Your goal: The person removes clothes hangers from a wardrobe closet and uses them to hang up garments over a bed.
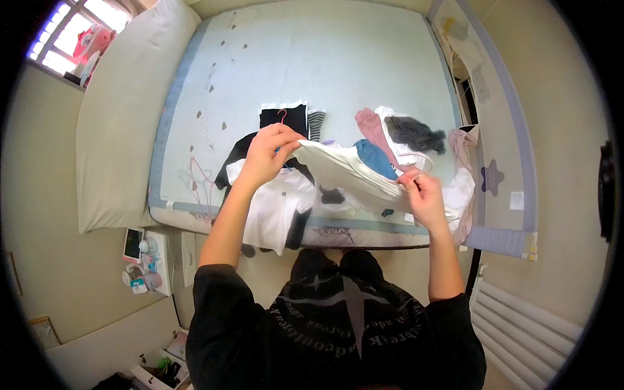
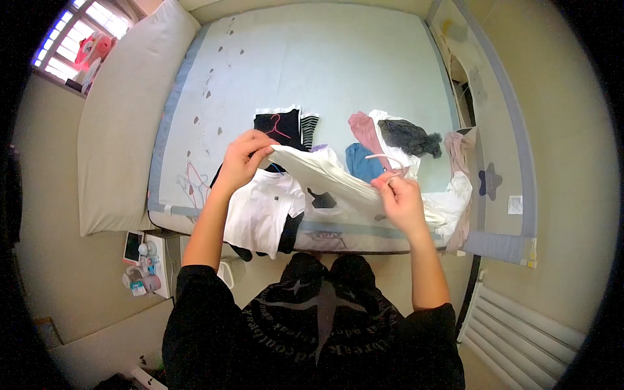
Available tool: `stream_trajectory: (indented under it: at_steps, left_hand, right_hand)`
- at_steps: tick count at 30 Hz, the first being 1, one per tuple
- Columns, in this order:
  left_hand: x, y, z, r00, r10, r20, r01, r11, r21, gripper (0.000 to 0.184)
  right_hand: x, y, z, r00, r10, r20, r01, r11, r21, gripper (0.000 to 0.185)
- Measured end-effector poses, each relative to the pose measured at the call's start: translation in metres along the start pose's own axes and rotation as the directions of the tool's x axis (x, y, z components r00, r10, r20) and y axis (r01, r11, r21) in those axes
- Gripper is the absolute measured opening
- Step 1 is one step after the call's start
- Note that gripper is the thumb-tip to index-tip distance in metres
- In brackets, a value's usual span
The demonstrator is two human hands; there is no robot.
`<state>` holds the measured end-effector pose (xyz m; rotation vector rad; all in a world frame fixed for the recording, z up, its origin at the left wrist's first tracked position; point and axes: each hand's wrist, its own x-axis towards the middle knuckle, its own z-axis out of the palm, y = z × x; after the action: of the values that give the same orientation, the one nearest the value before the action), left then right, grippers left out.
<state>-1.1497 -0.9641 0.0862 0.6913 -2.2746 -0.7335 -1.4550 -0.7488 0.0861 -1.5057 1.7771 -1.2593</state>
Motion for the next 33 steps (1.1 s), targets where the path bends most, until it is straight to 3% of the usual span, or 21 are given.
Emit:
stream_trajectory:
  at_steps: [2,5,8,14,17,20,23,26,32,33]
  left_hand:
    - [0.004,0.004,-0.006,0.999,-0.015,-0.032,0.015,1.000,-0.011,0.012]
    - [0.005,-0.002,-0.007,0.998,0.015,0.060,-0.016,1.000,0.019,0.013]
    - [0.002,-0.003,-0.006,0.995,0.018,0.094,-0.017,1.000,-0.008,0.013]
    - [-0.001,-0.010,-0.010,0.991,-0.130,0.038,0.135,0.975,-0.177,0.012]
    - [0.003,-0.007,-0.014,0.996,-0.044,0.073,0.051,0.993,-0.105,0.012]
    - [0.002,-0.011,-0.010,0.997,-0.045,0.068,0.050,0.995,-0.082,0.012]
    - [0.001,-0.015,-0.008,0.999,-0.044,0.002,0.044,0.996,-0.073,0.012]
    - [0.002,-0.008,-0.011,0.988,-0.152,-0.033,0.145,0.977,-0.158,0.012]
    - [0.003,-0.005,-0.012,0.993,-0.109,0.054,0.114,0.990,-0.088,0.012]
    - [0.003,-0.007,-0.012,0.994,-0.093,0.056,0.097,0.993,-0.072,0.012]
  right_hand:
    - [0.000,-0.001,0.004,1.000,-0.005,-0.005,0.005,1.000,-0.008,0.019]
    - [0.003,0.005,0.006,0.989,-0.033,-0.144,0.051,0.991,0.125,0.018]
    - [0.003,0.000,0.002,0.994,-0.004,-0.109,0.015,0.995,0.095,0.017]
    - [0.005,0.002,0.003,0.999,-0.032,-0.034,0.032,0.999,-0.011,0.018]
    - [0.004,-0.001,0.000,0.996,0.056,-0.072,-0.046,0.990,0.131,0.020]
    - [0.007,0.000,-0.001,0.998,-0.002,-0.070,0.013,0.988,0.155,0.021]
    - [0.006,-0.002,-0.001,0.999,0.015,-0.044,-0.008,0.987,0.158,0.021]
    - [0.007,-0.003,-0.001,0.999,-0.036,-0.012,0.037,0.998,0.052,0.022]
    - [0.006,-0.004,-0.001,0.997,0.033,-0.064,-0.025,0.991,0.133,0.020]
    - [0.007,-0.004,0.001,0.997,-0.012,-0.082,0.022,0.992,0.121,0.020]
